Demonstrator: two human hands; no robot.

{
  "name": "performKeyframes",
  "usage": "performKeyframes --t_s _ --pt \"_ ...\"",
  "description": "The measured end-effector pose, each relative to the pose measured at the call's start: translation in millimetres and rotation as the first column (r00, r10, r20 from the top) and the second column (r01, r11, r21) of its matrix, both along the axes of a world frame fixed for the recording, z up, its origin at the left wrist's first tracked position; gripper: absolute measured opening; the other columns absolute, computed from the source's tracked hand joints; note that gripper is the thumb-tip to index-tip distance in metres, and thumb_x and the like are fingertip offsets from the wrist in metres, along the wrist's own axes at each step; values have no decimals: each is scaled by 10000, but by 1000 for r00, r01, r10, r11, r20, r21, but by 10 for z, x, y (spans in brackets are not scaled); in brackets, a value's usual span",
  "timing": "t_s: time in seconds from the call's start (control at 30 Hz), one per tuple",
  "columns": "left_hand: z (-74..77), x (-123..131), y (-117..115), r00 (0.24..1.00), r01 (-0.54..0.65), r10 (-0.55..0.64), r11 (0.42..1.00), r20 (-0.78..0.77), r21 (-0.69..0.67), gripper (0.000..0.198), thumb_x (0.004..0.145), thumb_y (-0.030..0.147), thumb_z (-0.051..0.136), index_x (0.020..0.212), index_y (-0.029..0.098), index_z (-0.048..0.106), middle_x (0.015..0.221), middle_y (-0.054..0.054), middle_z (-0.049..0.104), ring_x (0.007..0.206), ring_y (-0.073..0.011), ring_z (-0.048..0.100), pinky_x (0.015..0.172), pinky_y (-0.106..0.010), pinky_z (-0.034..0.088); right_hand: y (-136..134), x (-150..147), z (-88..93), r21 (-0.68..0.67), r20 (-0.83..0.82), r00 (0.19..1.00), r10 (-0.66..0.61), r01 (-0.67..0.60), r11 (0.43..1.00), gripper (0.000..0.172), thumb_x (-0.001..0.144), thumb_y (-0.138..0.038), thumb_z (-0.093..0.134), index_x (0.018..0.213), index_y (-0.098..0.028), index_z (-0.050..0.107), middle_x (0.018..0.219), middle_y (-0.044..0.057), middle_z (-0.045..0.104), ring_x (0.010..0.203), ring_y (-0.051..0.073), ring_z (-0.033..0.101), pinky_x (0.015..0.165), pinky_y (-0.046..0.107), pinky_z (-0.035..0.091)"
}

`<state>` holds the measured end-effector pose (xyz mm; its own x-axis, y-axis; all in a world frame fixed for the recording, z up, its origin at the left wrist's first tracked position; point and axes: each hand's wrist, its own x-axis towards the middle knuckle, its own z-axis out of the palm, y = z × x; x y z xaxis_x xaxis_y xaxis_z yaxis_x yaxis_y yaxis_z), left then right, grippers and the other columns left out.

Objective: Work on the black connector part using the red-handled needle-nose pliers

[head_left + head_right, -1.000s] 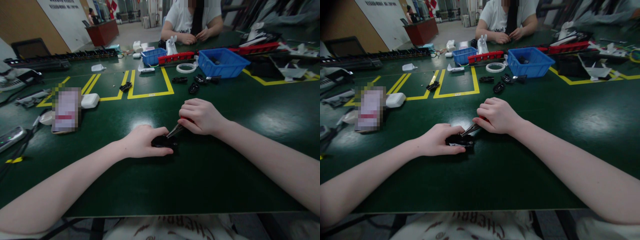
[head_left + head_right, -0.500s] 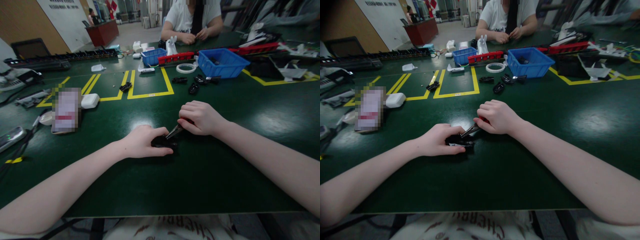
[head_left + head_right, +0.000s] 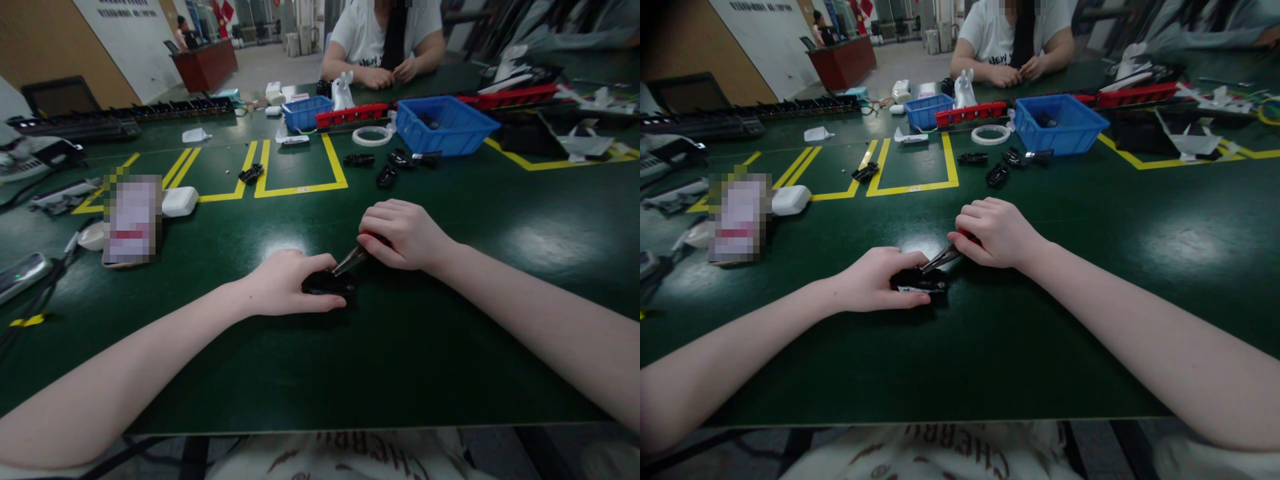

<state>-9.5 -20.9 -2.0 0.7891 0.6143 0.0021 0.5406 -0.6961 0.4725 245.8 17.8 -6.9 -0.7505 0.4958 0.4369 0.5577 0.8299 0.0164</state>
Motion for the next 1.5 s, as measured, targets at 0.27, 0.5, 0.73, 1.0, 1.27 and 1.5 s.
performKeyframes --t_s 0.27,0.5,0.73,1.0,1.27,1.5 --pt "-6 1 -7 1000 0 0 1000 1 22 408 905 608 590 1006 214 614 631 40 561 578 -151 551 550 -243 276 13 0 -10 21 18 1000 22 -23 1000 390 996 -352 384 729 -171 603 702 64 624 639 179 543 628 328 379" --pt "-19 -5 -1 1000 8 -8 1000 17 19 413 910 613 583 1020 216 615 634 39 563 575 -149 547 546 -241 278 9 -4 2 11 32 999 9 -10 1000 380 992 -356 387 720 -184 589 697 60 621 648 182 533 639 330 383" --pt "-5 1 -10 1000 -3 3 1000 1 24 409 905 609 591 1018 217 617 629 39 566 574 -151 551 552 -246 282 -3 -13 17 3 32 999 5 -6 1000 375 988 -361 398 719 -187 592 698 60 630 642 181 538 635 333 380" --pt "-2 1 -2 1000 14 -14 1000 -4 19 405 901 609 592 1003 217 615 655 33 581 584 -152 551 556 -243 286 -34 -27 10 10 45 999 -2 1 1000 371 983 -353 409 718 -174 598 699 64 634 643 178 542 631 330 372" --pt "4 5 -15 1000 0 0 1000 3 11 389 909 590 591 1025 220 619 656 33 584 596 -155 566 562 -245 295 -10 -12 21 21 46 999 -9 8 1000 370 976 -356 412 710 -180 597 692 59 631 643 177 529 633 329 369" --pt "-2 -2 -8 1000 0 0 1000 6 14 404 906 598 593 1049 222 623 652 33 585 588 -152 565 554 -242 297 -3 12 21 36 36 999 -12 11 999 360 977 -373 428 730 -180 606 726 72 650 669 191 555 643 339 388"
